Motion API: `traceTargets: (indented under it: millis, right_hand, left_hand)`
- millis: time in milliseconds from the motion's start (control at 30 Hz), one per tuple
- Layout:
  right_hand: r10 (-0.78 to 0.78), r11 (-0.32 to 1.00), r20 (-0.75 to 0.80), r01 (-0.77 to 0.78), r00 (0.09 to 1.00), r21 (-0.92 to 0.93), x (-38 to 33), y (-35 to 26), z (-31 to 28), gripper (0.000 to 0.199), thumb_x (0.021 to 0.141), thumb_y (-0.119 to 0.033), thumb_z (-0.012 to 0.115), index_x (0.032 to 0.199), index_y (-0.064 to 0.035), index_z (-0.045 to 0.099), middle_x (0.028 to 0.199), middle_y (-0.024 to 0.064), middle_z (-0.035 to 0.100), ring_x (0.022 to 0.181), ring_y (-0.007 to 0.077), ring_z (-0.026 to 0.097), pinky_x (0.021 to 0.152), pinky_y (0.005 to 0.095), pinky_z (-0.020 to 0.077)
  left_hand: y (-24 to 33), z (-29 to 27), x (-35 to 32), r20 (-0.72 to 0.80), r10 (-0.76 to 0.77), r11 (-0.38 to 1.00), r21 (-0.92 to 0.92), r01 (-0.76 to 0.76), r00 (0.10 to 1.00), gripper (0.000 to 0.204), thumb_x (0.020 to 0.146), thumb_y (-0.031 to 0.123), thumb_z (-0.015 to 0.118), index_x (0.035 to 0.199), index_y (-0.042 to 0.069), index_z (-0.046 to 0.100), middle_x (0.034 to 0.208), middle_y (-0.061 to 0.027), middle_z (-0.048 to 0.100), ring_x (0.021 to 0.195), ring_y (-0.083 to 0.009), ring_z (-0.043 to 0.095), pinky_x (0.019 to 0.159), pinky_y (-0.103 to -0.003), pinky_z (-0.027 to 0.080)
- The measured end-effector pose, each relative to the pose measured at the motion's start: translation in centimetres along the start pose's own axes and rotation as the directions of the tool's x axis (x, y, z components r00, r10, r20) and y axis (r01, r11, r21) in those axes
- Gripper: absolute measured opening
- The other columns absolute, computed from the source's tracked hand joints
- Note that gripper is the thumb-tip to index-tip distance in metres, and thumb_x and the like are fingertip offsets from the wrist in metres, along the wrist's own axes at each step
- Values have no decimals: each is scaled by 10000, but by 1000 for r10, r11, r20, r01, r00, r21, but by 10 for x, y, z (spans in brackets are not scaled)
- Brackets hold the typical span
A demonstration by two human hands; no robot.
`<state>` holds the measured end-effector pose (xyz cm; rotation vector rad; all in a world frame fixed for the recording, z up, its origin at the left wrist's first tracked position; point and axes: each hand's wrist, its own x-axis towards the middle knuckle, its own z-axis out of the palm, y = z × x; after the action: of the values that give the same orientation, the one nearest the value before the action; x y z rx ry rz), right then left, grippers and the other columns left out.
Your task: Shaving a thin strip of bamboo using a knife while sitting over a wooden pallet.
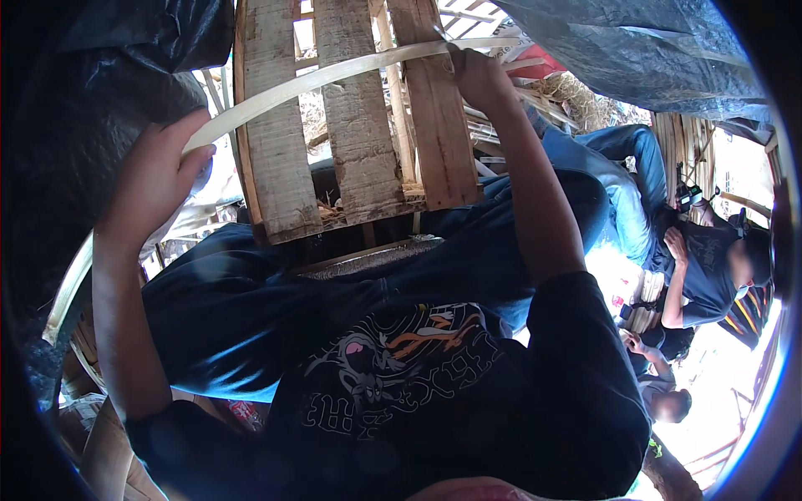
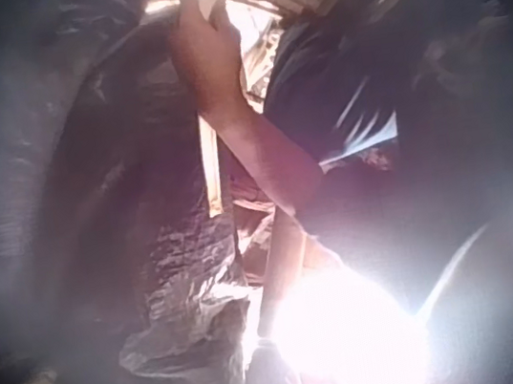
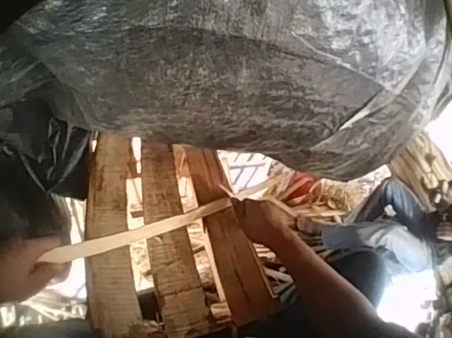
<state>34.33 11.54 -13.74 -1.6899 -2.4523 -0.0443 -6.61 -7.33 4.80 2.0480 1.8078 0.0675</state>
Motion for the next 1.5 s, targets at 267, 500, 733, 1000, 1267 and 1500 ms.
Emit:
traceTargets:
  millis: [267, 500, 733, 1000, 1267, 1500]
  right_hand:
    - [-125, 967, 70, 138, 990, -213, -2, 46, 2, 327, 1012, -230, 406, 998, 13, 626, 748, 170, 648, 686, 306, 681, 542, 426, 555]
    - [-64, 980, 116, 85, 991, -181, -5, 1, -26, 389, 1002, -275, 393, 1046, 20, 641, 854, 208, 668, 760, 359, 681, 636, 451, 566]
    - [309, 946, 252, -325, 917, 24, 4, 27, -7, 527, 1020, -385, 345, 1044, 47, 644, 941, 271, 674, 901, 425, 665, 795, 511, 539]
    - [-195, 925, 83, 212, 977, -316, 2, 28, -4, 339, 1019, -239, 393, 1042, 24, 605, 733, 178, 648, 648, 337, 670, 581, 416, 561]
    - [138, 988, 156, -146, 978, 39, -7, -14, -34, 545, 1024, -405, 330, 914, 39, 628, 882, 285, 665, 864, 463, 644, 792, 541, 518]
    - [-5, 1000, 120, 3, 993, 20, 0, 25, -3, 626, 1033, -404, 285, 793, 37, 658, 839, 290, 659, 807, 473, 651, 768, 556, 525]
  left_hand:
    - [-3, 0, 3, 1, 24, 999, -32, -24, 1000, 346, 915, 159, 617, 1212, -13, 566, 1063, -223, 645, 949, -386, 621, 811, -401, 476]
    - [-5, -2, -5, -6, -28, 998, -55, 28, 1000, 356, 911, 150, 620, 1219, -21, 564, 1080, -229, 645, 986, -379, 627, 828, -393, 482]
    - [-7, -8, -1, 62, -7, 999, -35, 9, 998, 360, 908, 149, 628, 1215, -29, 566, 1076, -223, 650, 980, -372, 626, 836, -398, 480]
    - [-2, 3, -1, 17, 24, 996, -82, -23, 1000, 361, 900, 128, 625, 1219, -28, 561, 998, -221, 665, 914, -372, 645, 823, -381, 481]
    - [-2, -5, 1, 152, -11, 993, -116, 29, 988, 302, 889, 123, 623, 1153, -17, 576, 968, -232, 647, 899, -398, 626, 762, -407, 465]
    - [-6, -5, -4, 35, 10, 998, -64, -8, 999, 322, 889, 125, 631, 1171, -19, 575, 1006, -240, 644, 942, -403, 622, 781, -418, 466]
